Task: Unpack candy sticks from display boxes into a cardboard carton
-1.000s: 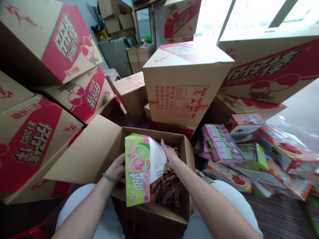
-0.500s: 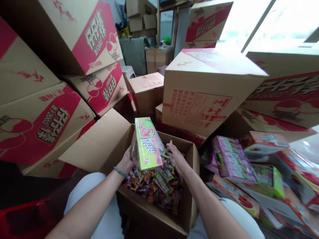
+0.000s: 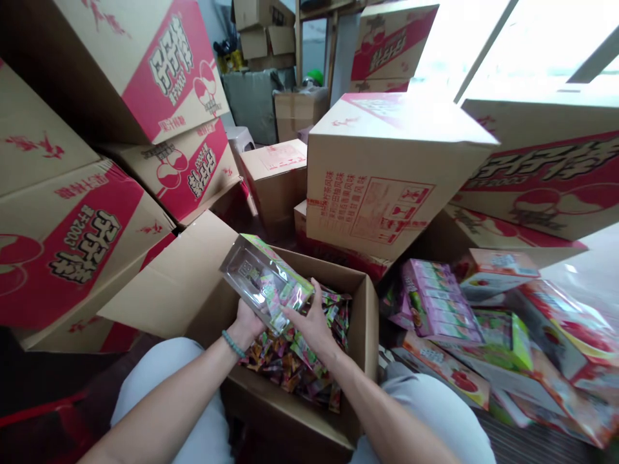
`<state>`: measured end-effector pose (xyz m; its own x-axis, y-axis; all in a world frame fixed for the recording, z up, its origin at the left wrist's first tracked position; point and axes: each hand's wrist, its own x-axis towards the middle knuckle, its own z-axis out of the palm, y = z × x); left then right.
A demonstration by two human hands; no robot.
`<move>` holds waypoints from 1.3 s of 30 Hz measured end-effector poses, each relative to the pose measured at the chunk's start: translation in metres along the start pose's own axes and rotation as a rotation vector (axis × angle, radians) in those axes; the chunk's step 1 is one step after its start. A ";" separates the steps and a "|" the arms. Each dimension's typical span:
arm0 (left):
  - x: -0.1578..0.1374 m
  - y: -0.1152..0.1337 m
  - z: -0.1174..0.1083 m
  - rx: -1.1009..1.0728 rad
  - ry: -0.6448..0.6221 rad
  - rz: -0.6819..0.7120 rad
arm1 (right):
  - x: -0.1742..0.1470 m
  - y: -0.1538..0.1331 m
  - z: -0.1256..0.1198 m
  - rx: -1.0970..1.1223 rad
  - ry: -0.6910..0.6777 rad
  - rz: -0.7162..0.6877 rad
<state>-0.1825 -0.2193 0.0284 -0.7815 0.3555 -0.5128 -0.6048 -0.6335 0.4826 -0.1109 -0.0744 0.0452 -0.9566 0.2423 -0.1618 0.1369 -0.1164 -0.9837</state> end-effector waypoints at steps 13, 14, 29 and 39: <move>-0.005 0.049 -0.003 0.157 0.016 0.196 | 0.008 -0.050 -0.054 -0.030 -0.169 -0.159; -0.005 0.047 -0.002 0.161 0.015 0.222 | 0.008 -0.049 -0.055 -0.023 -0.172 -0.171; -0.028 0.052 0.018 0.120 -0.170 0.294 | -0.016 -0.056 -0.063 -0.041 0.072 -0.370; -0.041 0.034 0.011 0.159 -0.276 0.127 | -0.022 -0.066 -0.088 -0.146 0.026 -0.283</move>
<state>-0.1726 -0.2479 0.0734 -0.8509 0.4670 -0.2406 -0.4994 -0.5769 0.6463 -0.0768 0.0124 0.1068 -0.9553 0.2701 0.1198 -0.0966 0.0977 -0.9905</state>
